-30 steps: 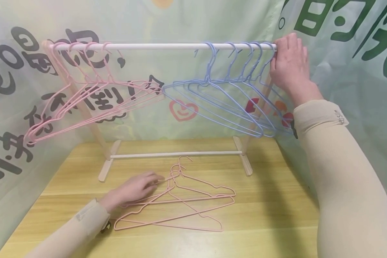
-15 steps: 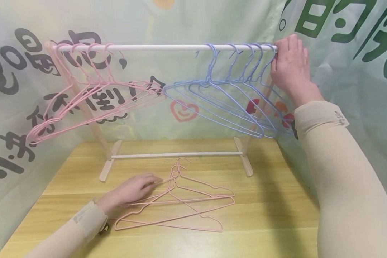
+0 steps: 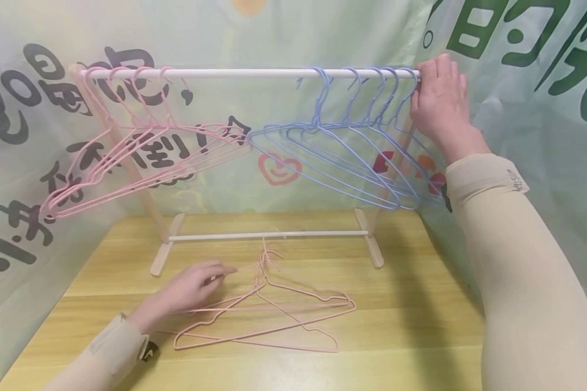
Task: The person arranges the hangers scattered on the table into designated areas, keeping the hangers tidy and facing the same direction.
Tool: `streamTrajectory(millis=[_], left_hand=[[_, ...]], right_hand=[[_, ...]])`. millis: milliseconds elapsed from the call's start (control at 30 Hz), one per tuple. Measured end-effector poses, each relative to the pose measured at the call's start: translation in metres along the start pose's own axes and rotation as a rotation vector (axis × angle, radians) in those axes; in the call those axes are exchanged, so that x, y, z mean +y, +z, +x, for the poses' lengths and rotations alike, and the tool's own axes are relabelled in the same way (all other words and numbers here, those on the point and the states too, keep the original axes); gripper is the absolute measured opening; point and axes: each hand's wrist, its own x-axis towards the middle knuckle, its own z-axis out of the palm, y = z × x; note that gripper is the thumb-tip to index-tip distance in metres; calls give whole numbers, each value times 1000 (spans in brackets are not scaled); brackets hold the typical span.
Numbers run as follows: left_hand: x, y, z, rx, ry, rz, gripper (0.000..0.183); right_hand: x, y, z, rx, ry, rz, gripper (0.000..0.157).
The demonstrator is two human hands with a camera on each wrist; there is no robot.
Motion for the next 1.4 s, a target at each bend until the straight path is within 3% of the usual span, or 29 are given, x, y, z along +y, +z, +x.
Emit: streamTrajectory(millis=[133, 267, 367, 500, 767, 1033, 1233, 1400], left_hand=[[4, -17, -2, 91, 36, 17, 33], [5, -37, -3, 225, 120, 52, 33], [7, -57, -4, 328, 162, 111, 36], [14, -89, -7, 432, 166, 201, 39], [33, -157, -12, 494, 145, 373, 39], [56, -216, 2, 608, 190, 624, 40], [67, -245, 15, 625, 213, 733, 41], [67, -254, 24, 608, 229, 863, 39]], right_hand=[[0, 0, 0, 3, -5, 4, 32], [-1, 0, -1, -1, -1, 0, 33], [-2, -1, -1, 0, 0, -5, 33], [-2, -1, -1, 9, -6, -7, 32], [-1, 0, -1, 13, -5, 1, 32], [3, 0, 1, 11, 0, 0, 33], [1, 1, 0, 1, -5, 7, 32], [0, 2, -3, 8, -12, 8, 32]])
